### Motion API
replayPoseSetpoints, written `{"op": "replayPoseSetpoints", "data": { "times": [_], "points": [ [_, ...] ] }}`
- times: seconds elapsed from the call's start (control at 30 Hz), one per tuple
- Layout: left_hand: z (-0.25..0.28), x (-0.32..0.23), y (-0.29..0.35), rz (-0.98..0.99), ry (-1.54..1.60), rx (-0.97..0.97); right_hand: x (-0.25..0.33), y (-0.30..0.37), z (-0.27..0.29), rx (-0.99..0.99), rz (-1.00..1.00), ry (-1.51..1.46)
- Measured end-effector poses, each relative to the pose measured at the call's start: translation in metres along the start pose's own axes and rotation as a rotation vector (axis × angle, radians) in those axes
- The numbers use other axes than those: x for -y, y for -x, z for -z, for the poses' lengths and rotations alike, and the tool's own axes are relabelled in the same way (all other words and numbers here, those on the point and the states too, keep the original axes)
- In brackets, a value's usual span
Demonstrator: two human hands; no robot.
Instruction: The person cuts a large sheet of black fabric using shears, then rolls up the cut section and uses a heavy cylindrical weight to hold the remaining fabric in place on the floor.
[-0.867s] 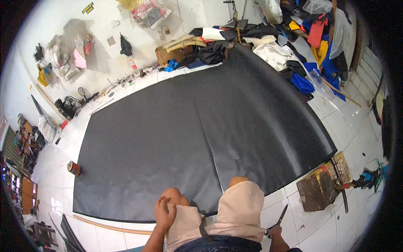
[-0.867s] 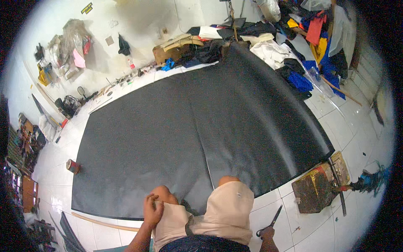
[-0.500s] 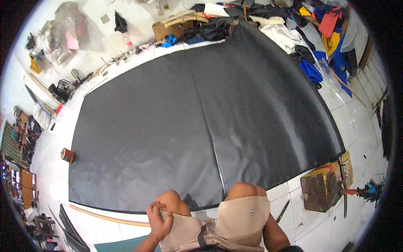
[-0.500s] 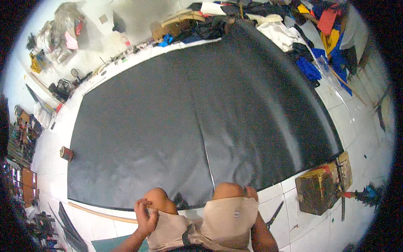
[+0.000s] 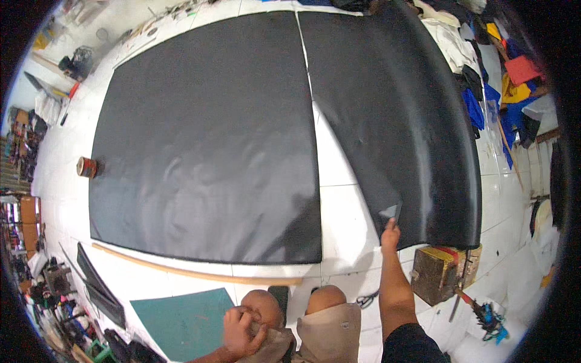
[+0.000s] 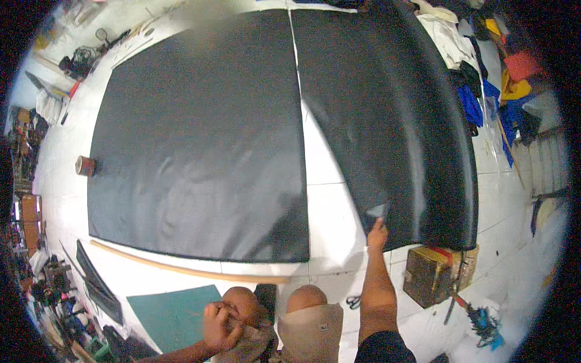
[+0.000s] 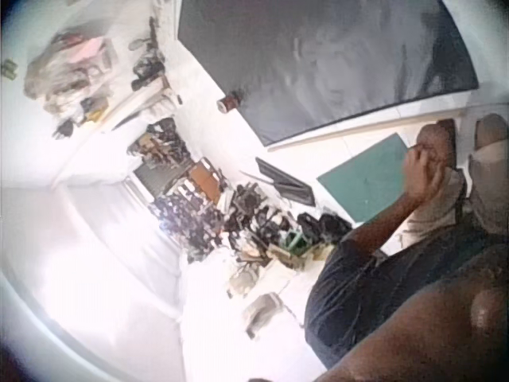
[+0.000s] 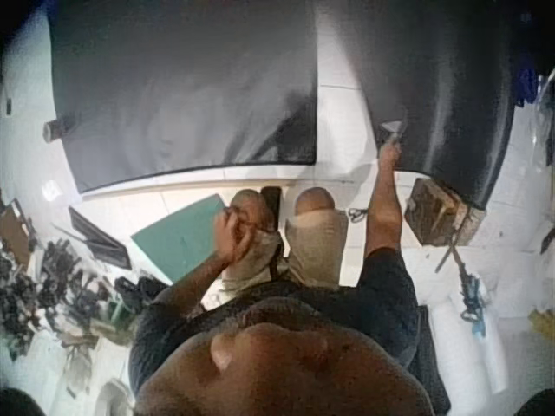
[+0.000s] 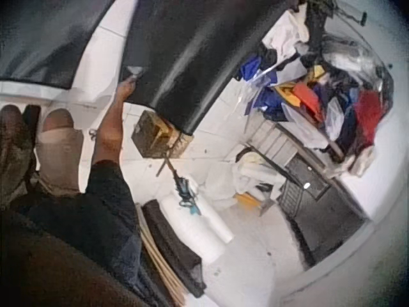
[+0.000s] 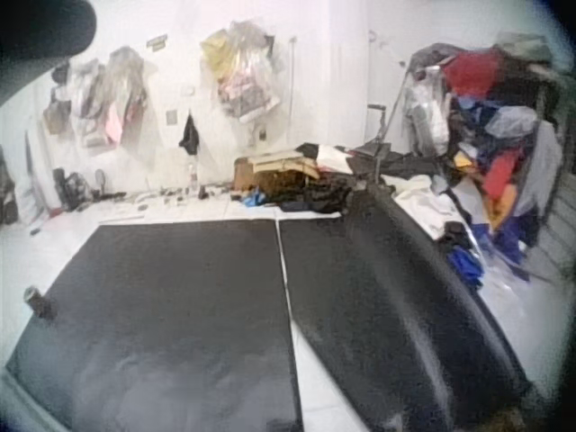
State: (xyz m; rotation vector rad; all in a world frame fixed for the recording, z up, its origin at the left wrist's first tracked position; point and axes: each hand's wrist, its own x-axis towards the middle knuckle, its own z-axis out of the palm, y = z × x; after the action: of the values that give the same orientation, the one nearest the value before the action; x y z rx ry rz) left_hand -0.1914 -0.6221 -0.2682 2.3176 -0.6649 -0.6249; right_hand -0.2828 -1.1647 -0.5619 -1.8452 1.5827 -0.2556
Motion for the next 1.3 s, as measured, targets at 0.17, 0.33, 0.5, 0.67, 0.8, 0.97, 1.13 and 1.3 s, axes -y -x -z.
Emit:
{"op": "replayPoseSetpoints", "data": {
  "times": [0.17,0.33,0.5,0.67,0.8,0.97,1.13,1.3],
  "points": [
    [0.041,-0.053,0.038,0.298,-0.156,0.222,0.105,0.040,0.095,-0.020,-0.399,-0.443],
    [0.048,-0.097,0.011,0.488,-0.169,0.535,0.217,0.088,0.187,-0.112,-0.263,-0.543],
    [0.017,-0.159,-0.099,0.356,0.059,0.506,0.298,0.160,0.245,0.044,0.105,-0.175],
    [0.081,-0.328,-0.231,0.048,0.489,0.020,0.387,0.200,0.299,0.768,0.376,0.116],
    [0.111,-0.383,-0.285,0.201,0.166,0.421,0.409,0.171,0.313,1.053,0.528,0.262],
    [0.141,-0.356,-0.276,0.077,0.249,0.469,0.542,0.128,0.291,0.803,-0.122,-0.339],
    [0.151,-0.334,-0.253,-0.080,0.385,0.383,0.649,0.138,0.216,0.778,0.047,0.238],
    [0.233,-0.186,-0.205,0.230,0.865,0.138,0.579,0.064,0.140,0.671,0.189,0.217]
  ]
}}
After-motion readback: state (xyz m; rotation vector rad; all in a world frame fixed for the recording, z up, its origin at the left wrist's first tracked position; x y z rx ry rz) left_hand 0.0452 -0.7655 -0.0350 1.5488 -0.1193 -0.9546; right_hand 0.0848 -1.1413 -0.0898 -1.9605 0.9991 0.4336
